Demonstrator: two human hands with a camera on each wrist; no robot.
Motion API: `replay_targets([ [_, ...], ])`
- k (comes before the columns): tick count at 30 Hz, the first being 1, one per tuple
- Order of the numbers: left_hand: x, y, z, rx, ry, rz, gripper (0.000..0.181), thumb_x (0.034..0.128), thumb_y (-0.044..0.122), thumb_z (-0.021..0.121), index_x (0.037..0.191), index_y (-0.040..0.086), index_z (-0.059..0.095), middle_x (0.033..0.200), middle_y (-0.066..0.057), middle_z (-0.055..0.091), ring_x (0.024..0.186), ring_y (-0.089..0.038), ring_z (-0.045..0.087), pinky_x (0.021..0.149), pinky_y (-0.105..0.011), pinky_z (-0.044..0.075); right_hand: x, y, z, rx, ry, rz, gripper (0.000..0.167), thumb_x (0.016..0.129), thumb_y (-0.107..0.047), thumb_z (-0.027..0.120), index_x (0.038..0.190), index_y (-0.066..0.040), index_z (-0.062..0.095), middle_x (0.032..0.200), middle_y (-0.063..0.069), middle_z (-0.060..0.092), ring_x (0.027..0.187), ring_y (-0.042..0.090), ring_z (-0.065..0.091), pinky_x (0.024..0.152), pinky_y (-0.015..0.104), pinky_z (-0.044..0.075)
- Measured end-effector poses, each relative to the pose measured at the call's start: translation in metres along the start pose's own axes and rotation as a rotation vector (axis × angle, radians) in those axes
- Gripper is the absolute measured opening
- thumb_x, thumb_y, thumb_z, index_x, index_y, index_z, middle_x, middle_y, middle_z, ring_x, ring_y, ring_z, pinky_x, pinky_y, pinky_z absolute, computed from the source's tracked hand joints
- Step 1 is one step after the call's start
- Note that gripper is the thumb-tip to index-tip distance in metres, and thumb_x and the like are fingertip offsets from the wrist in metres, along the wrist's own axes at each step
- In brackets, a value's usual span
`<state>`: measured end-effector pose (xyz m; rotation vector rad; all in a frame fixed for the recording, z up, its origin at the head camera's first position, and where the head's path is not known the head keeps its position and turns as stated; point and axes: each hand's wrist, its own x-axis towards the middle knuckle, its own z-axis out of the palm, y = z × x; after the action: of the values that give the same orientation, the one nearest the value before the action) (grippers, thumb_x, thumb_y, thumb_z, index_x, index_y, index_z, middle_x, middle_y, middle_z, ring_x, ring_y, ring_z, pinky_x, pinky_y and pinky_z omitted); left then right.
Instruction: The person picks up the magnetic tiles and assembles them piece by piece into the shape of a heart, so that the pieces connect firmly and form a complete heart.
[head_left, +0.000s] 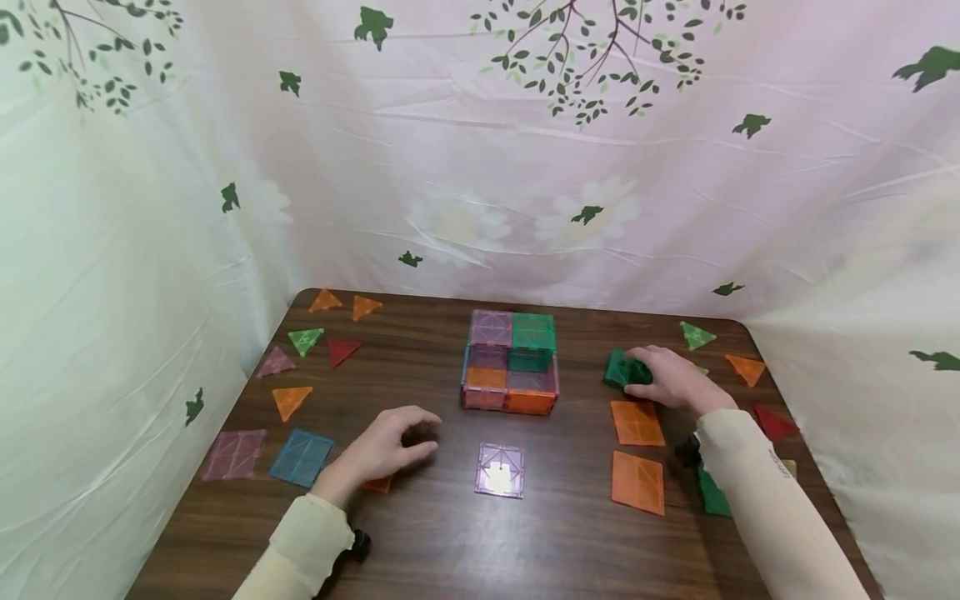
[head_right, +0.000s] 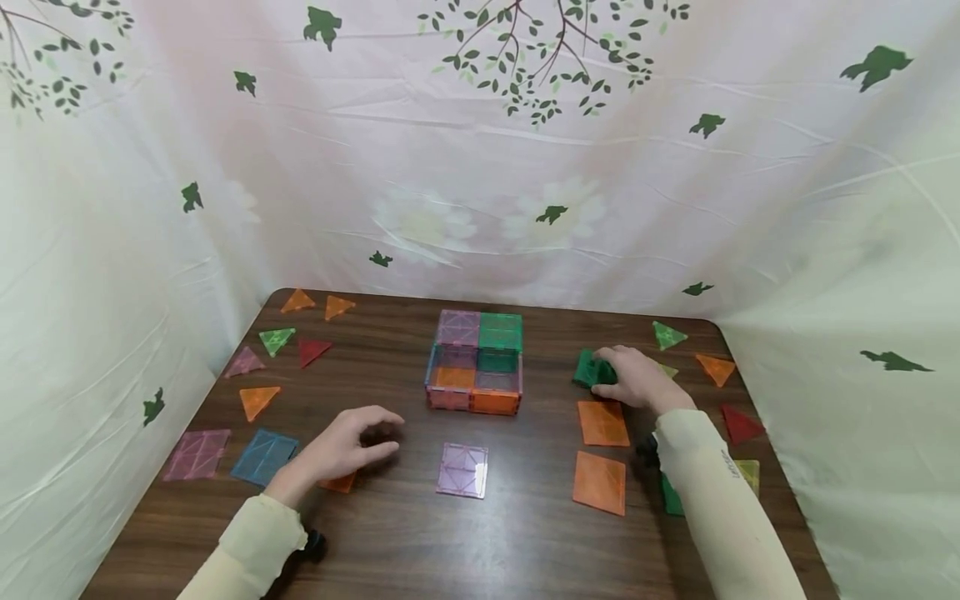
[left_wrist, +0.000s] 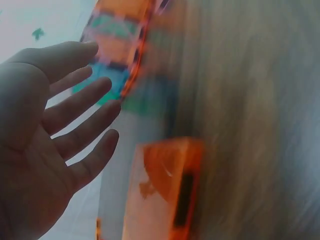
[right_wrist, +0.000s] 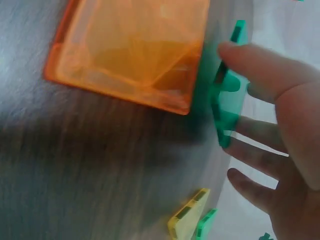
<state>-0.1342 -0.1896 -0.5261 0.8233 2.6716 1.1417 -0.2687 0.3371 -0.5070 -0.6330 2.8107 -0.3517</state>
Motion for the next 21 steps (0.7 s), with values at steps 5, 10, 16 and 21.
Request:
replay_targets([
  [5,0.008,0.014,0.026,0.062,-0.062,0.126,0.042,0.0961,0.022,0.079,0.135,0.009,0.068,0.131,-0.002,0.068,0.122,-0.02,0.063,0.103,-0.045,0.053,-0.003,-0.013,-0.01,0.102,0.145,-0.038,0.066,0.093,-0.045,0.08,0.141,-0.006,0.059,0.141,0.021,0.06,0.12,0.039,0.06,0.099,0.063,0.05],
  [10,0.016,0.026,0.052,0.158,-0.108,0.197,0.055,0.0923,0.032,0.083,0.141,0.014,0.065,0.148,-0.007,0.057,0.138,-0.025,0.051,0.11,-0.052,0.046,0.0,-0.048,-0.016,0.16,0.236,-0.172,0.063,0.092,-0.048,0.081,0.137,-0.009,0.062,0.137,0.013,0.063,0.118,0.033,0.063,0.096,0.058,0.054],
  [16,0.026,0.035,0.074,0.326,-0.151,0.238,0.062,0.0873,0.052,0.084,0.139,0.023,0.066,0.151,-0.005,0.055,0.138,-0.025,0.049,0.107,-0.053,0.045,0.004,-0.097,-0.019,0.153,0.239,-0.304,0.055,0.092,-0.046,0.081,0.134,-0.014,0.065,0.138,0.008,0.062,0.123,0.031,0.061,0.097,0.055,0.054],
  [21,0.033,0.042,0.079,0.382,-0.147,0.257,0.062,0.0867,0.053,0.084,0.138,0.022,0.067,0.142,0.0,0.062,0.128,-0.021,0.054,0.102,-0.047,0.047,0.013,-0.128,-0.017,0.092,0.212,-0.364,0.053,0.093,-0.047,0.079,0.134,-0.015,0.067,0.14,0.007,0.061,0.127,0.03,0.06,0.099,0.054,0.054],
])
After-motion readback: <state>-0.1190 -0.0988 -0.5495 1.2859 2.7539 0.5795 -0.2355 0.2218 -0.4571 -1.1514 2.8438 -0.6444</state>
